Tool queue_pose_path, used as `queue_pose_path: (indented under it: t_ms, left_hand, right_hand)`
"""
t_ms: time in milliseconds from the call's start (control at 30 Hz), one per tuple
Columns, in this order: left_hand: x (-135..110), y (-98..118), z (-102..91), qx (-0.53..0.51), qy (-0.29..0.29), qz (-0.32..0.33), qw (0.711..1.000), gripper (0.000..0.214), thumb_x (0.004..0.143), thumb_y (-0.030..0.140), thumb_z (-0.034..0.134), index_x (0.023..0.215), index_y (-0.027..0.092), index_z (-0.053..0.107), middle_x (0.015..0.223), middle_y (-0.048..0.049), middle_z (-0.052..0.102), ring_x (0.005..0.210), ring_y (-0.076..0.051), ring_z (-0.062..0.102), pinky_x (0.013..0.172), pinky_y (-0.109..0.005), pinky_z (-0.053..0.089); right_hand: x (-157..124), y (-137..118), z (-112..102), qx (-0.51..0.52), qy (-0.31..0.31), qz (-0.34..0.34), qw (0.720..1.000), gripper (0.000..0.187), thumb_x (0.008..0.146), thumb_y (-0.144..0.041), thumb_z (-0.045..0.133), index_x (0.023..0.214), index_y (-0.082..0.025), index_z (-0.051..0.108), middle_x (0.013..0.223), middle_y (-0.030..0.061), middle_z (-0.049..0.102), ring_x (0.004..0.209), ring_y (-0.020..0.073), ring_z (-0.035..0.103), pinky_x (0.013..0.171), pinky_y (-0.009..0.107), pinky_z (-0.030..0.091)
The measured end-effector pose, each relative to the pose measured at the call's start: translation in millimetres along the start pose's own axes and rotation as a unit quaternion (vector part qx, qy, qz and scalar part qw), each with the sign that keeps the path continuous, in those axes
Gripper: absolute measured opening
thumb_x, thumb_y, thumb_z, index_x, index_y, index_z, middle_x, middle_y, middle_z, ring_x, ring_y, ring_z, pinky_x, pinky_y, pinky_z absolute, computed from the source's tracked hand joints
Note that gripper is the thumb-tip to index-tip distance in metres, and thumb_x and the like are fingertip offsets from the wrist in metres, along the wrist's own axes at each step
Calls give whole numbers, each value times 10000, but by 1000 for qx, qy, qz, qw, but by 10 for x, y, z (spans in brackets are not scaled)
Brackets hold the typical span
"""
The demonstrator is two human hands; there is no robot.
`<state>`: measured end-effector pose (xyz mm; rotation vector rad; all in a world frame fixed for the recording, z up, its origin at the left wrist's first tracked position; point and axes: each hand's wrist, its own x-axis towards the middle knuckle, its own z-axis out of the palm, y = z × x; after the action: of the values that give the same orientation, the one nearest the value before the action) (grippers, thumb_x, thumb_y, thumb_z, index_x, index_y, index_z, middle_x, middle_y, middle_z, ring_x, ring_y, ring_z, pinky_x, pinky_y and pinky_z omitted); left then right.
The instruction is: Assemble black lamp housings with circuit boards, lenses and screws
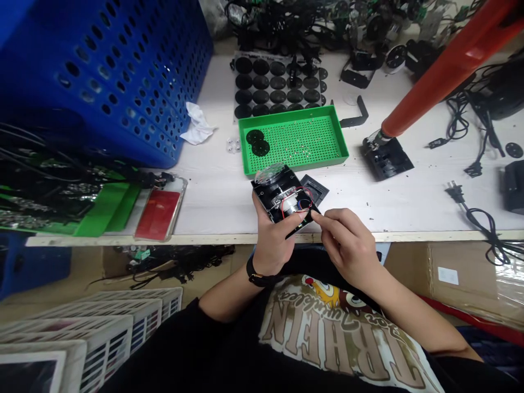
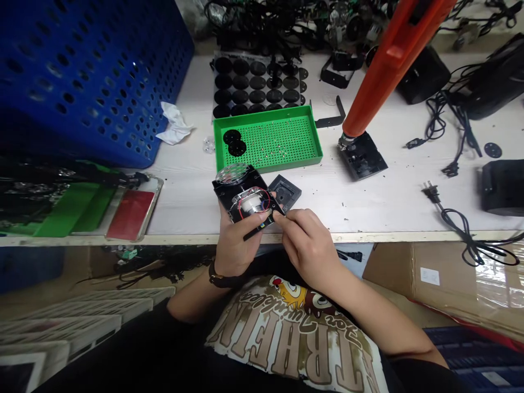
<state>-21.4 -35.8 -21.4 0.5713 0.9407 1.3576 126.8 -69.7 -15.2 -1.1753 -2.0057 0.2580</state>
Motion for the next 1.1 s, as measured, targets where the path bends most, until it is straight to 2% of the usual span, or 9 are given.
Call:
queue_pose_path:
  t_ms: [167, 333, 400, 500, 600, 667, 733, 933, 1100]
  left_hand:
    - [-4, 63, -44, 55, -7, -25, 998, 1024, 703, 124, 881, 1548, 336, 344, 1110, -29, 728, 952, -206, 724, 936, -377, 566]
    - [-13, 73, -42, 35, -28, -48, 998, 1030, 679, 165, 920, 1532, 345, 371, 1223, -52, 720, 1033, -232, 726, 985, -405, 542]
    - [-3, 67, -25, 23, -38, -55, 998, 996, 688, 195, 924, 1517, 324, 389, 1173, -52, 735, 1054, -254, 732, 1009, -436, 532]
    - [32, 69, 4, 2, -47, -66, 997, 943, 687, 169, 914, 1485, 293, 427, 1087, -49, 756, 1056, -280, 746, 1033, -490, 528]
    - [77, 62, 21, -13, -62, -68, 996, 926, 676, 107, 894, 1470, 292, 453, 1070, -47, 764, 1059, -290, 754, 1062, -553, 528]
    - [99, 47, 25, -24, -77, -74, 994, 935, 673, 92, 893, 1474, 304, 461, 1074, -45, 762, 1051, -292, 758, 1049, -579, 546]
    - [110, 34, 24, -27, -90, -86, 992, 943, 679, 93, 897, 1486, 318, 463, 1104, -52, 756, 1047, -290, 758, 1026, -580, 568]
    - [101, 60, -9, -22, -107, -108, 988, 1031, 687, 102, 913, 1554, 353, 414, 1236, -76, 739, 1120, -303, 752, 1062, -577, 570]
    - [84, 91, -29, -19, -92, -125, 988, 1080, 670, 132, 947, 1582, 362, 415, 1254, -92, 744, 1107, -326, 762, 1050, -589, 600]
  right_hand:
    - [81, 18, -105, -104, -73, -91, 988, 296, 1025, -46, 488, 1278, -105, 630, 935, 107, 708, 792, 218, 568, 653, 350, 529]
    - [163, 61, -201, -90, -128, -81, 984, 171, 1013, -116, 508, 1067, -148, 667, 915, 89, 686, 781, 227, 532, 629, 372, 486]
    - [167, 70, -203, -59, -111, -53, 991, 149, 1003, -135, 516, 1034, -184, 654, 960, 91, 674, 808, 227, 544, 663, 378, 497]
    - [137, 107, -213, 4, -53, -15, 998, 149, 1002, -202, 576, 1125, -221, 655, 1079, 97, 655, 923, 239, 598, 766, 410, 538]
    - [97, 273, -285, 34, 50, 52, 997, 190, 994, -243, 626, 1175, -262, 680, 1156, 95, 634, 1076, 265, 636, 916, 469, 551]
    - [74, 492, -372, -7, 132, 111, 985, 179, 984, -259, 646, 1153, -269, 703, 1160, 97, 638, 1136, 286, 636, 988, 507, 530]
    - [47, 785, -474, -65, 171, 166, 969, 225, 959, -308, 681, 1176, -255, 702, 1187, 112, 647, 1176, 309, 625, 1022, 537, 512]
    - [9, 1812, -843, -135, 137, 291, 937, 497, 900, -462, 678, 1333, -237, 586, 1372, 143, 619, 1200, 312, 634, 1033, 533, 524]
    - [364, 2606, -1210, -193, 118, 342, 912, 564, 846, -388, 655, 1345, -138, 566, 1391, 222, 601, 1223, 338, 619, 1077, 513, 495]
